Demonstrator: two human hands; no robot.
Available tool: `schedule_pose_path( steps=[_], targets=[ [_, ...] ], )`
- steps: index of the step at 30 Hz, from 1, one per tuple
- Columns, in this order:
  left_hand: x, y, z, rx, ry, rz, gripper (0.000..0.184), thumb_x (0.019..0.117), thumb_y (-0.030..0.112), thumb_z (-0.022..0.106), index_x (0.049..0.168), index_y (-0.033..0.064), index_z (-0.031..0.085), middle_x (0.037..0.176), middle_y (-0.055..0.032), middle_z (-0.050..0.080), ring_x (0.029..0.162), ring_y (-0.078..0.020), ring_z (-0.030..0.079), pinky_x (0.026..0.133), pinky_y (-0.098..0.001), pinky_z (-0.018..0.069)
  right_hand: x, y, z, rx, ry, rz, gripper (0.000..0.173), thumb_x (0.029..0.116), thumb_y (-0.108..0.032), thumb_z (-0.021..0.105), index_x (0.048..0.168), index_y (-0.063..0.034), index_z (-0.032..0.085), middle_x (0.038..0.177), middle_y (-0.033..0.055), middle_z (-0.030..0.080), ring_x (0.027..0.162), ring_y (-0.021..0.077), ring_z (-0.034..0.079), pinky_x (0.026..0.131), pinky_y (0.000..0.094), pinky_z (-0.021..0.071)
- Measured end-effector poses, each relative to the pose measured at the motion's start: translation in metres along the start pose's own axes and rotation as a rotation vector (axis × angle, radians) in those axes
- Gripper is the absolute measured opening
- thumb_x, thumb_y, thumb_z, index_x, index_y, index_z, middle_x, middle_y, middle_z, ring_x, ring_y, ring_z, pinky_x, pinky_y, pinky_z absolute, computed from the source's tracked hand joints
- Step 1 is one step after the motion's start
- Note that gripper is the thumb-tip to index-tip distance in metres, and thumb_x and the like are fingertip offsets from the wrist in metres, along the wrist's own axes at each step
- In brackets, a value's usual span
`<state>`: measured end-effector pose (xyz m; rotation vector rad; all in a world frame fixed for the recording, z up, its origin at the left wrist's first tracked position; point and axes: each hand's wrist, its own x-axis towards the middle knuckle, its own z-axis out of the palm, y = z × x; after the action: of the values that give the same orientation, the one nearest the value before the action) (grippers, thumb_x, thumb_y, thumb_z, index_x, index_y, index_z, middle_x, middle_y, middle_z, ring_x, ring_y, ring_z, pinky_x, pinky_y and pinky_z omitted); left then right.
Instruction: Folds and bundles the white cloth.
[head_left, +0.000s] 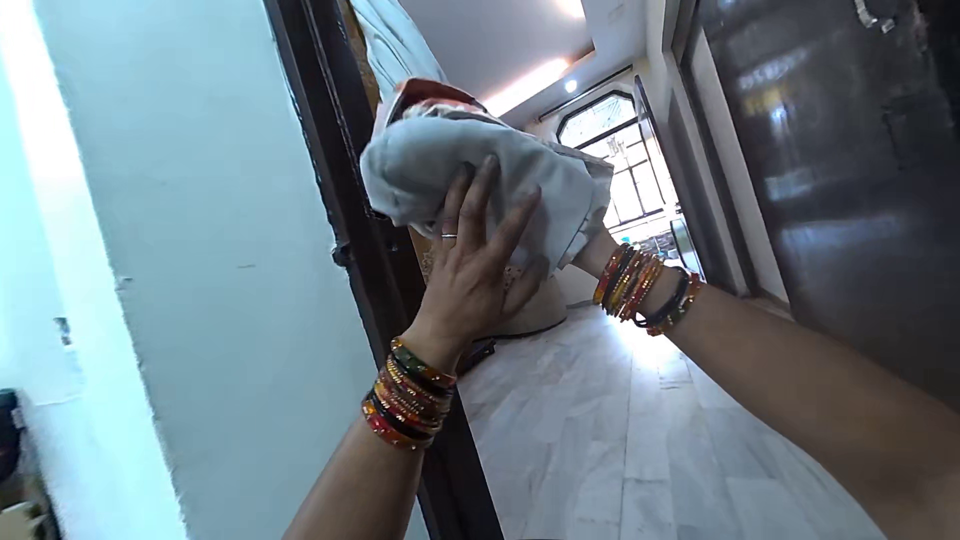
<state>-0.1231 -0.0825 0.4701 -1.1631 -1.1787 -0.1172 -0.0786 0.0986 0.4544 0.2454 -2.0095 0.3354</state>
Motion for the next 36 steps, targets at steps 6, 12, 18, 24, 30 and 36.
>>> schedule_pose_path(
  steps=[6, 12, 18, 24, 30, 36],
  targets=[
    [0.022, -0.012, -0.025, 0.195, 0.017, 0.174, 0.025, 0.1024, 0.023, 0.059, 0.115, 0.0055, 0.071, 0.147, -0.0215, 0.056, 0.144, -0.0448, 0.041, 0.117, -0.0624, 0.026, 0.005, -0.001, 0.003, 0.103, 0.155, -0.059, 0.034, 0.0951, -0.018, 0.071, 0.115, 0.0089, 0.071, 0.117, 0.0303, 0.069, 0.115, 0.0437, 0.065, 0.102, 0.0578, 0.047],
    [0.125, -0.015, -0.048, 0.213, -0.246, -0.256, 0.032, 0.1036, 0.022, 0.053, 0.126, -0.0014, 0.057, 0.119, -0.0289, 0.064, 0.109, -0.0515, 0.064, 0.085, -0.0695, 0.0476, 0.005, -0.034, 0.003, 0.06, 0.212, -0.12, 0.079, 0.0798, -0.012, 0.084, 0.147, 0.0048, 0.047, 0.145, 0.0289, 0.05, 0.132, 0.0445, 0.054, 0.105, 0.0508, 0.0499],
    [0.18, -0.036, -0.041, 0.099, -0.889, -0.227, 0.024, 0.1073, 0.015, 0.05, 0.125, 0.0124, 0.067, 0.118, -0.0204, 0.068, 0.113, -0.0408, 0.063, 0.092, -0.0665, 0.0452, 0.01, -0.014, 0.012, 0.019, 0.519, -0.395, 0.072, 0.0705, -0.009, 0.088, 0.137, -0.0001, 0.061, 0.134, 0.0262, 0.062, 0.127, 0.0453, 0.059, 0.104, 0.0565, 0.0501],
    [0.194, -0.03, -0.032, 0.085, -1.06, -0.253, 0.023, 0.1056, 0.019, 0.052, 0.09, 0.0113, 0.068, 0.078, -0.007, 0.061, 0.073, -0.0204, 0.057, 0.067, -0.0474, 0.0435, 0.017, -0.001, 0.006, 0.085, 0.725, -0.523, 0.079, 0.0608, -0.019, 0.09, 0.135, -0.0086, 0.065, 0.142, 0.0317, 0.051, 0.134, 0.0509, 0.048, 0.108, 0.0559, 0.0474],
    [0.202, -0.022, -0.032, 0.206, -1.152, -0.268, 0.027, 0.1028, 0.023, 0.058, 0.081, 0.0087, 0.066, 0.074, -0.0065, 0.059, 0.068, -0.0194, 0.057, 0.063, -0.0447, 0.0441, 0.023, -0.014, -0.025, 0.34, 0.253, -0.321, 0.13, 0.0662, -0.018, 0.092, 0.166, -0.0084, 0.009, 0.17, 0.0253, 0.011, 0.15, 0.0324, 0.039, 0.113, 0.0401, 0.0462],
    [0.174, -0.023, -0.039, 0.16, -0.802, -0.18, 0.02, 0.1004, 0.022, 0.062, 0.097, 0.0051, 0.072, 0.1, -0.0177, 0.068, 0.098, -0.0369, 0.063, 0.083, -0.0629, 0.0445, 0.033, -0.009, -0.044, 0.281, 0.03, -0.208, 0.126, 0.0726, -0.021, 0.088, 0.166, -0.0056, 0.004, 0.157, 0.0242, 0.039, 0.137, 0.0328, 0.052, 0.108, 0.0475, 0.0474]
  ],
)
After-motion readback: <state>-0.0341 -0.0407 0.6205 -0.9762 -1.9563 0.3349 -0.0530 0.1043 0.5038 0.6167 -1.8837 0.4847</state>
